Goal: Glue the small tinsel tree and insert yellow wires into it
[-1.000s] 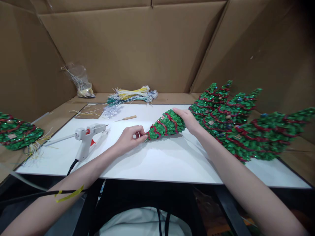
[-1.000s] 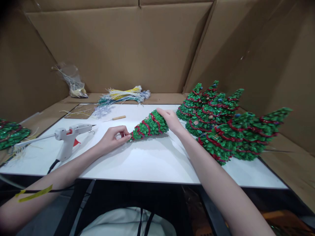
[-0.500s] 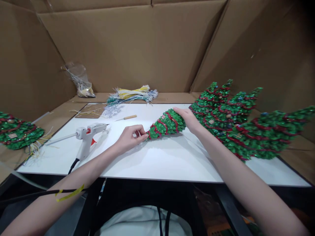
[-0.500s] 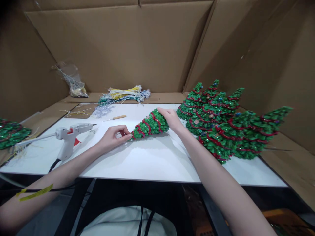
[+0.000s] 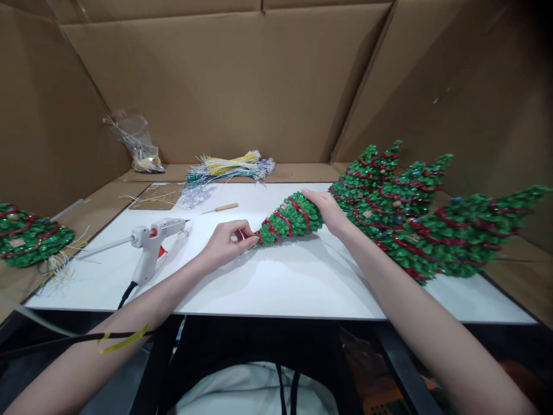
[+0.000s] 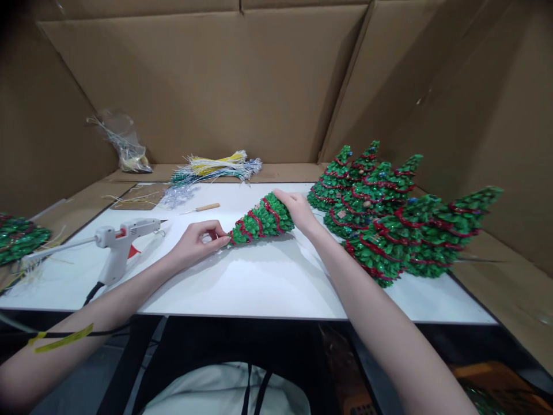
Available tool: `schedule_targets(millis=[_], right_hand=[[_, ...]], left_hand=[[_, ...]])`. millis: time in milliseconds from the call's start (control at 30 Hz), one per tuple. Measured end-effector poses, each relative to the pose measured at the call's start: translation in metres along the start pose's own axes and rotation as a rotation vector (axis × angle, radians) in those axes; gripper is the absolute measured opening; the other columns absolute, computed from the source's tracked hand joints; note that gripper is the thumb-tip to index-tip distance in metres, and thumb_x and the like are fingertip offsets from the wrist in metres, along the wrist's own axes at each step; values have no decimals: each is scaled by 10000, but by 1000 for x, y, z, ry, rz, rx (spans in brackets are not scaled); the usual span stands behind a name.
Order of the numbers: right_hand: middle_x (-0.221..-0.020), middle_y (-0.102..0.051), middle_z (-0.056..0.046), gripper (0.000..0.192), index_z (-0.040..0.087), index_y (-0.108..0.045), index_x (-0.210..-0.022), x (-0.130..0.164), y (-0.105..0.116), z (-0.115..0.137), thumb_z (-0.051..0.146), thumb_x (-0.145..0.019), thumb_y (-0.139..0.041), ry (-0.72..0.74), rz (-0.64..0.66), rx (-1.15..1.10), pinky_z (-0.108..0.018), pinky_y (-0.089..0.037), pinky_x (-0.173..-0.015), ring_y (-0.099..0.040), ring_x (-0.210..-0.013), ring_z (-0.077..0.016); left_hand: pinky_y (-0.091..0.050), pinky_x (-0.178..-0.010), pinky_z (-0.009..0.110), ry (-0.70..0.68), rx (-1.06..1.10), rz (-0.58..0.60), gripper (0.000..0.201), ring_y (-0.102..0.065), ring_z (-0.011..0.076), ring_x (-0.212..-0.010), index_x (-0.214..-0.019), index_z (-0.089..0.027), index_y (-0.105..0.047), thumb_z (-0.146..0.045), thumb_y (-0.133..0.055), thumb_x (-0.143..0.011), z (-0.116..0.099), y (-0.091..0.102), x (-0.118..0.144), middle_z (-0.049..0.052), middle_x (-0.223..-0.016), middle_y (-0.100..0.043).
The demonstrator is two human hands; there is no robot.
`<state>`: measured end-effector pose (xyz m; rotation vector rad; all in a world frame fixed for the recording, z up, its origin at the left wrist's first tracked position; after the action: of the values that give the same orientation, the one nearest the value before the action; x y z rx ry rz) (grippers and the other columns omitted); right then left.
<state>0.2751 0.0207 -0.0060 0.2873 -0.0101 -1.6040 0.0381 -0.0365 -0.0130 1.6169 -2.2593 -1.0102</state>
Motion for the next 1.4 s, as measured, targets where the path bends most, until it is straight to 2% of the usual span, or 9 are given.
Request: schedule_targets(millis=[467,867,1133,1400], right_hand=[[-507,-562,1,418,192,-568,-508,-2,0,-1,585,-644,-610,35,1,10,-282,-427,-568,-549,-589,-190],[-446,-476,14,434,196,-492,-451,-1,1,3,568,-634,-619,57,26,22,-272,-397,-531,-478,-523,-159],[-434,-395,27,436,197,-443,-447,0,2,1,546,-662,-593,144,-43,66,-267,-346,-493,-405,-497,-132],[-449,-388,29,440,196,-424,-451,-1,1,-1,543,-666,-587,152,-45,62,-266,-340,-503,-389,-501,-125]], left_hand=[[-370,-586,205,-5,50,-18,207,-501,103,-613,-639,-143,-575,-313,-590,-755,4,-1,-1,-15,-629,-583],[-381,-598,209,-3,39,-22,156,-499,102,-606,-645,-145,-591,-265,-588,-746,3,0,-2,-7,-655,-606],[-368,-573,206,-9,9,-54,161,-474,96,-581,-625,-151,-596,-272,-599,-731,3,0,0,-10,-644,-613],[-364,-582,206,-18,-29,-84,142,-462,92,-579,-620,-157,-581,-253,-598,-724,3,1,-1,-21,-646,-620]])
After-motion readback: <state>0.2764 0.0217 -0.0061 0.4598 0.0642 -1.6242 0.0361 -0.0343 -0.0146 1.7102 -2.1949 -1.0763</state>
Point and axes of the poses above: each hand's wrist, its own x-axis away from the middle knuckle, its own y-axis out of the back of the hand, z = x × y, the point moved 3 cm from there along -x, towards the middle knuckle
